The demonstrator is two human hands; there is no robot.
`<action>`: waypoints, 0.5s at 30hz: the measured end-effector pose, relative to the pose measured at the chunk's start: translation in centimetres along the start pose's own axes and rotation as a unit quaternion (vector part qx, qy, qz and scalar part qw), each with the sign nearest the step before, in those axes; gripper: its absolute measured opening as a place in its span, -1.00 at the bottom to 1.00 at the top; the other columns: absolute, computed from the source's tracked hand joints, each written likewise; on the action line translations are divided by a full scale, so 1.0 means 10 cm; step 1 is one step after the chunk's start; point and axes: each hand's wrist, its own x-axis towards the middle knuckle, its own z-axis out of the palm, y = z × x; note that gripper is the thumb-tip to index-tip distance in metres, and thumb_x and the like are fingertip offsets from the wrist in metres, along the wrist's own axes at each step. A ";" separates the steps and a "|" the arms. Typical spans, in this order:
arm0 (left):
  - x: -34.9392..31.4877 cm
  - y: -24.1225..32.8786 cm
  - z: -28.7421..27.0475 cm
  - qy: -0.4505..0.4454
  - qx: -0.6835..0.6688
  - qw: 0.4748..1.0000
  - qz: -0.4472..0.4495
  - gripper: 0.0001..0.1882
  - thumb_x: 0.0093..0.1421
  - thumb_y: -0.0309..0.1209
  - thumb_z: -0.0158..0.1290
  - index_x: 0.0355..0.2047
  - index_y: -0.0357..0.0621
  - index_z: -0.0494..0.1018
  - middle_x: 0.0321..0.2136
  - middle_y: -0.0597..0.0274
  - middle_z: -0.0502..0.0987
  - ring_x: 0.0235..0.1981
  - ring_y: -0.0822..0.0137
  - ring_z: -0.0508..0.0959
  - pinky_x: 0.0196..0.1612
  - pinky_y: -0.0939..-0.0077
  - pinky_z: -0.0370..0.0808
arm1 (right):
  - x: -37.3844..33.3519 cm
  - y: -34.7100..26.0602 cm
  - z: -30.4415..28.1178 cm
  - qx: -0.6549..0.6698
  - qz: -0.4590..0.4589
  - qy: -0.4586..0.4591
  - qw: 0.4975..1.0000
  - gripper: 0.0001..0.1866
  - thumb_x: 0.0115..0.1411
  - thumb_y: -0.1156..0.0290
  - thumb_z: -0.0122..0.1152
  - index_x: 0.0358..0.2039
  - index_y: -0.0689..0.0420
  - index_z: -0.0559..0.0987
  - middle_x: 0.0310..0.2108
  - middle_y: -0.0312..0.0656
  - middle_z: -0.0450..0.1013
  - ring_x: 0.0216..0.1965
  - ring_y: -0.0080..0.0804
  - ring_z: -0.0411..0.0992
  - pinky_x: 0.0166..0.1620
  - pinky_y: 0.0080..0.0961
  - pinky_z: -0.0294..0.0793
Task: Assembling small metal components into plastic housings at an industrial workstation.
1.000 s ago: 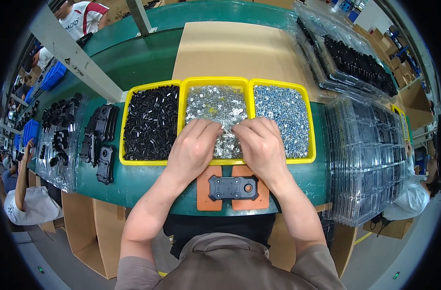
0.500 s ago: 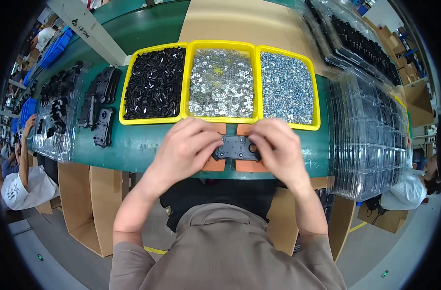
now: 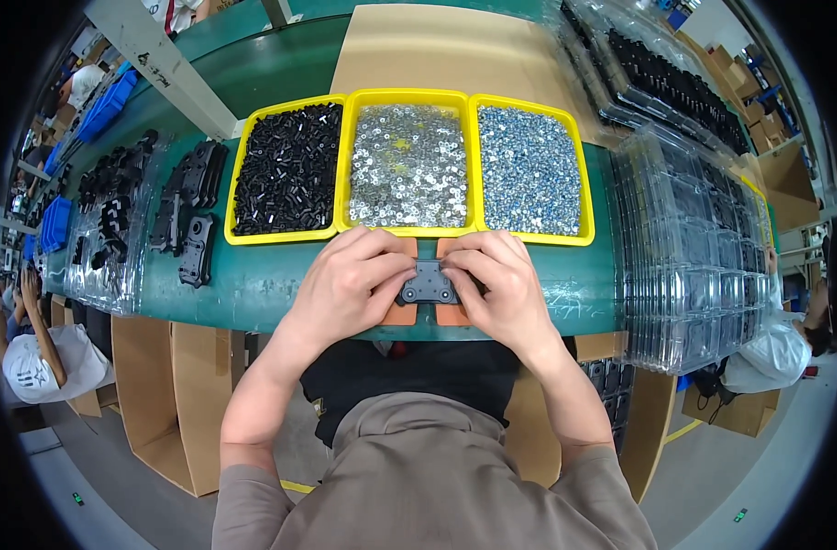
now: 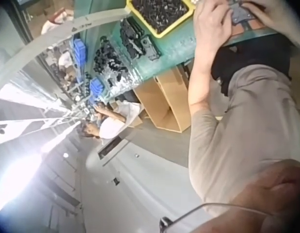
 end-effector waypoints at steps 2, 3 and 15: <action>0.00 0.00 -0.01 0.001 -0.002 1.000 0.009 -0.91 0.21 -0.56 0.35 -0.27 -0.15 0.73 -0.17 0.28 0.66 -0.27 0.22 0.55 -0.11 0.37 0.58 | 0.00 -0.01 0.01 -0.002 -0.001 0.001 1.000 -0.83 0.19 0.62 0.45 -0.20 0.15 0.75 -0.04 -0.32 0.65 -0.12 -0.32 0.52 0.06 -0.38 0.46; 0.01 0.00 -0.01 0.002 -0.004 1.000 0.018 -0.91 0.21 -0.56 0.35 -0.27 -0.15 0.73 -0.17 0.28 0.66 -0.28 0.22 0.55 -0.11 0.37 0.58 | 0.01 -0.01 0.01 -0.005 -0.001 0.000 1.000 -0.83 0.19 0.62 0.46 -0.20 0.15 0.75 -0.04 -0.31 0.65 -0.12 -0.32 0.52 0.06 -0.38 0.46; 0.00 -0.05 0.01 -0.003 -0.020 1.000 0.004 -0.89 0.21 -0.57 0.35 -0.24 -0.14 0.74 -0.16 0.30 0.67 -0.27 0.22 0.57 -0.12 0.39 0.59 | 0.00 -0.05 -0.11 -0.014 -0.027 -0.037 0.999 -0.75 0.12 0.52 0.53 -0.15 0.20 0.81 0.01 -0.21 0.68 -0.10 -0.28 0.53 0.11 -0.35 0.46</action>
